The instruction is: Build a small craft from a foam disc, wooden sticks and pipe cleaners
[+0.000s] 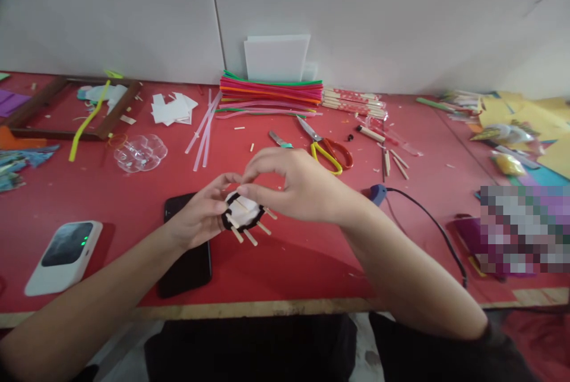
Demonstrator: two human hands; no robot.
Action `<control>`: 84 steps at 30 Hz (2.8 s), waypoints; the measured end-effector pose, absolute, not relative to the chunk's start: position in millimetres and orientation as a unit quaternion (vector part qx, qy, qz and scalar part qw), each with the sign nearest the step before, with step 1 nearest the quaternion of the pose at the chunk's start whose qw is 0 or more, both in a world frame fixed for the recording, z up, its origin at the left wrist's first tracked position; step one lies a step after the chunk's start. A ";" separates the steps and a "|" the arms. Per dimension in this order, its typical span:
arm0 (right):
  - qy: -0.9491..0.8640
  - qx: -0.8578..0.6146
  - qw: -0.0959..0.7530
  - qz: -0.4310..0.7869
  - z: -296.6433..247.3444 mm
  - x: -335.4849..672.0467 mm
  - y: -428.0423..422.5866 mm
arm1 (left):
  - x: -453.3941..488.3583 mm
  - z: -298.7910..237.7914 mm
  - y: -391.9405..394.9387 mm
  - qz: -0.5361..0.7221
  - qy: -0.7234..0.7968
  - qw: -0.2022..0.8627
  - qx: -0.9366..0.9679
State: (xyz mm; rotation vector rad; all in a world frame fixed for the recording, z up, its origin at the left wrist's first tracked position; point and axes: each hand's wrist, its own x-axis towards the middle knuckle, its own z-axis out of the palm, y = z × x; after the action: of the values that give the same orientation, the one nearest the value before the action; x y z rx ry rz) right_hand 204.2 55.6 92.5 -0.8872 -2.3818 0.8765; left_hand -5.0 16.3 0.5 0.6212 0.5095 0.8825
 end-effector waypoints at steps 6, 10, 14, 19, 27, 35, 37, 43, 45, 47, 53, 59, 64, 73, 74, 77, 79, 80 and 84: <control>-0.890 -0.304 0.161 0.298 106.0 204.5 62.3 | -5.4 -0.3 16.8 0.408 0.259 0.818 0.312; -0.908 -0.291 0.118 0.278 105.9 202.1 66.1 | -6.3 -3.9 17.2 0.394 0.266 0.813 0.337; -0.904 -0.283 0.122 0.297 105.3 200.0 67.7 | -7.6 -6.9 17.9 0.374 0.240 0.823 0.352; -0.893 -0.310 0.139 0.295 103.4 197.9 67.7 | -7.5 -6.2 18.7 0.387 0.249 0.827 0.324; -0.891 -0.347 0.150 0.253 98.7 193.6 66.9 | -3.3 -2.0 19.4 0.463 0.287 0.752 0.372; -0.917 -0.328 0.173 0.145 97.1 193.8 62.9 | -0.1 -1.1 17.3 0.516 0.275 0.714 0.385; -0.922 -0.324 0.176 0.120 95.7 193.3 61.7 | 0.7 -2.4 15.7 0.529 0.290 0.691 0.397; -0.919 -0.329 0.205 0.073 93.4 192.2 62.4 | 1.6 -3.3 15.7 0.551 0.297 0.663 0.410; -0.918 -0.324 0.215 0.074 95.8 193.0 63.2 | 1.4 -1.2 16.8 0.543 0.288 0.685 0.393; -0.917 -0.325 0.217 0.075 99.6 194.1 63.1 | 1.1 1.1 17.2 0.532 0.281 0.702 0.381; -0.909 -0.352 0.209 0.081 108.4 195.7 59.0 | 2.3 2.1 14.9 0.550 0.267 0.681 0.402; -0.912 -0.342 0.205 0.092 111.8 197.2 57.4 | 4.0 4.8 12.4 0.583 0.286 0.646 0.399; -0.920 -0.320 0.208 0.086 115.7 200.9 52.8 | 3.7 6.0 9.9 0.599 0.318 0.617 0.399; -0.928 -0.293 0.221 0.058 124.0 199.8 36.9 | -0.9 -15.6 15.2 0.653 0.309 0.416 0.552; -0.929 -0.292 0.223 0.051 124.5 199.1 34.4 | -1.3 -15.6 15.1 0.656 0.309 0.405 0.557; -0.928 -0.295 0.225 0.021 125.0 196.9 27.0 | -2.2 -13.7 14.2 0.664 0.297 0.372 0.576; -0.927 -0.297 0.229 -0.001 124.9 195.6 23.1 | -2.7 -12.1 13.3 0.663 0.288 0.355 0.593; -0.926 -0.299 0.232 -0.012 124.6 195.0 21.9 | -2.9 -11.3 12.8 0.660 0.284 0.349 0.602; -0.918 -0.309 0.243 -0.049 122.9 194.2 22.6 | -3.7 -7.0 10.4 0.634 0.284 0.346 0.631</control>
State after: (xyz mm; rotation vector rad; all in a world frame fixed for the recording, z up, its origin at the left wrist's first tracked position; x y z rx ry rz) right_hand 194.2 22.6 122.9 -0.8430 -2.5092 -0.1331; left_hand -3.7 10.4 -7.0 1.6368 0.7378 1.6463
